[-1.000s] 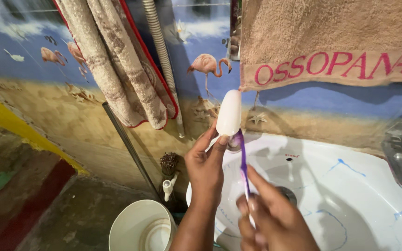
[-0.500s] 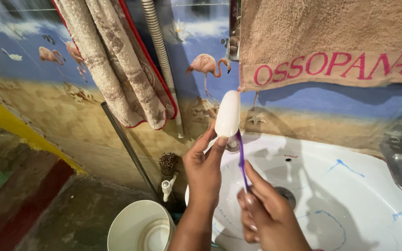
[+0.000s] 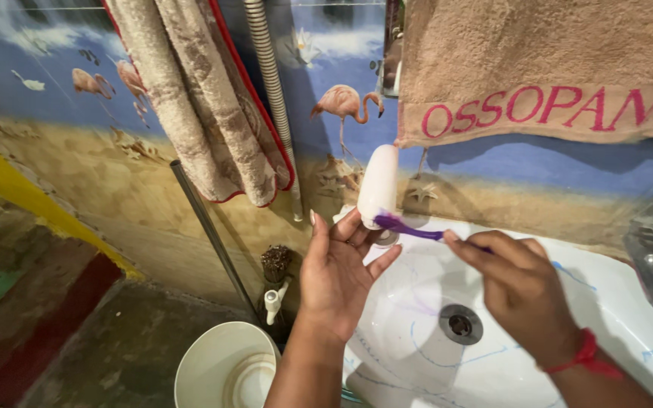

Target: The person pours blue liquid from a bottle into a white sink, then uses a purple toothbrush to scrub the faucet and sink basin. The person repeatedly rinses the toothbrush under running water while scrubbing.

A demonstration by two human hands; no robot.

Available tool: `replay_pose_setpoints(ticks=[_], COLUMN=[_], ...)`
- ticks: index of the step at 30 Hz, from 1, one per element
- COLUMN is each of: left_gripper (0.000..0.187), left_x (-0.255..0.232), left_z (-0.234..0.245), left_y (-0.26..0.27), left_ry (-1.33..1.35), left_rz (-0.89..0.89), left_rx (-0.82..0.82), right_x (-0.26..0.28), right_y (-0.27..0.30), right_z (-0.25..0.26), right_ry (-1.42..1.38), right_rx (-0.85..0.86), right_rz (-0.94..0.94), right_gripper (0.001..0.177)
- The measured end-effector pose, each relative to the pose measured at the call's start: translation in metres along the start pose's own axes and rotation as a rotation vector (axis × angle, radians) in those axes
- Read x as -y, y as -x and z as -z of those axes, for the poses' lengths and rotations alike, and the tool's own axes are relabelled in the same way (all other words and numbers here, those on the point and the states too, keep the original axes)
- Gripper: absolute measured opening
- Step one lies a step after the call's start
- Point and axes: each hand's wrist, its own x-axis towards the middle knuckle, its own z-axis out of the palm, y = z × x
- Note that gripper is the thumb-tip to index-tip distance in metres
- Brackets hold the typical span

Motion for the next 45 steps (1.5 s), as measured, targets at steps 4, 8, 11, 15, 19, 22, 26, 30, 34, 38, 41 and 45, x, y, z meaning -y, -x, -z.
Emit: replay_pose_setpoints(ticks=[4,8,11,15,19,22,26,30,34,38,41,45], left_gripper=[0.077,0.078,0.072,0.03,0.03,0.035,0.035,0.036,0.029,0.028,0.033,0.033], left_x=[-0.001,0.006,0.007,0.018,0.032,0.038,0.043,0.045,0.04,0.043,0.038,0.033], left_z=[-0.001,0.001,0.005,0.01,0.015,0.018,0.024,0.03,0.031,0.029,0.024,0.021], left_y=[-0.001,-0.005,-0.005,-0.009,-0.02,-0.026,-0.031,-0.032,-0.033,-0.029,-0.026,-0.023], left_ry=[0.113,0.277,0.359,0.528,0.581,0.62,0.667,0.639,0.625,0.636,0.59,0.567], left_rz=[0.029,0.035,0.033,0.02,-0.022,-0.032,-0.016,-0.026,-0.016,-0.019,-0.026,0.004], left_rx=[0.017,0.032,0.022,0.032,-0.001,-0.021,-0.079,-0.032,-0.039,-0.066,-0.048,-0.029], right_x=[-0.001,-0.003,0.0,0.002,0.001,0.004,0.015,0.023,0.027,0.028,0.029,0.031], right_y=[-0.019,-0.019,-0.019,-0.015,-0.015,-0.021,-0.029,-0.029,-0.033,-0.025,-0.029,-0.033], right_z=[0.006,0.01,0.009,0.012,0.018,0.016,0.013,0.02,0.018,0.015,0.018,0.019], right_ry=[0.139,0.189,0.187,0.129,0.164,0.173,0.189,0.229,0.222,0.242,0.201,0.203], right_rx=[0.056,0.072,0.05,0.033,0.03,0.056,0.031,0.062,0.069,0.024,0.042,0.058], right_rz=[0.137,0.18,0.114,0.13,0.123,0.125,0.152,0.134,0.068,0.114,0.082,0.045], right_gripper=[0.057,0.057,0.056,0.053,0.055,0.054,0.057,0.058,0.058,0.056,0.057,0.06])
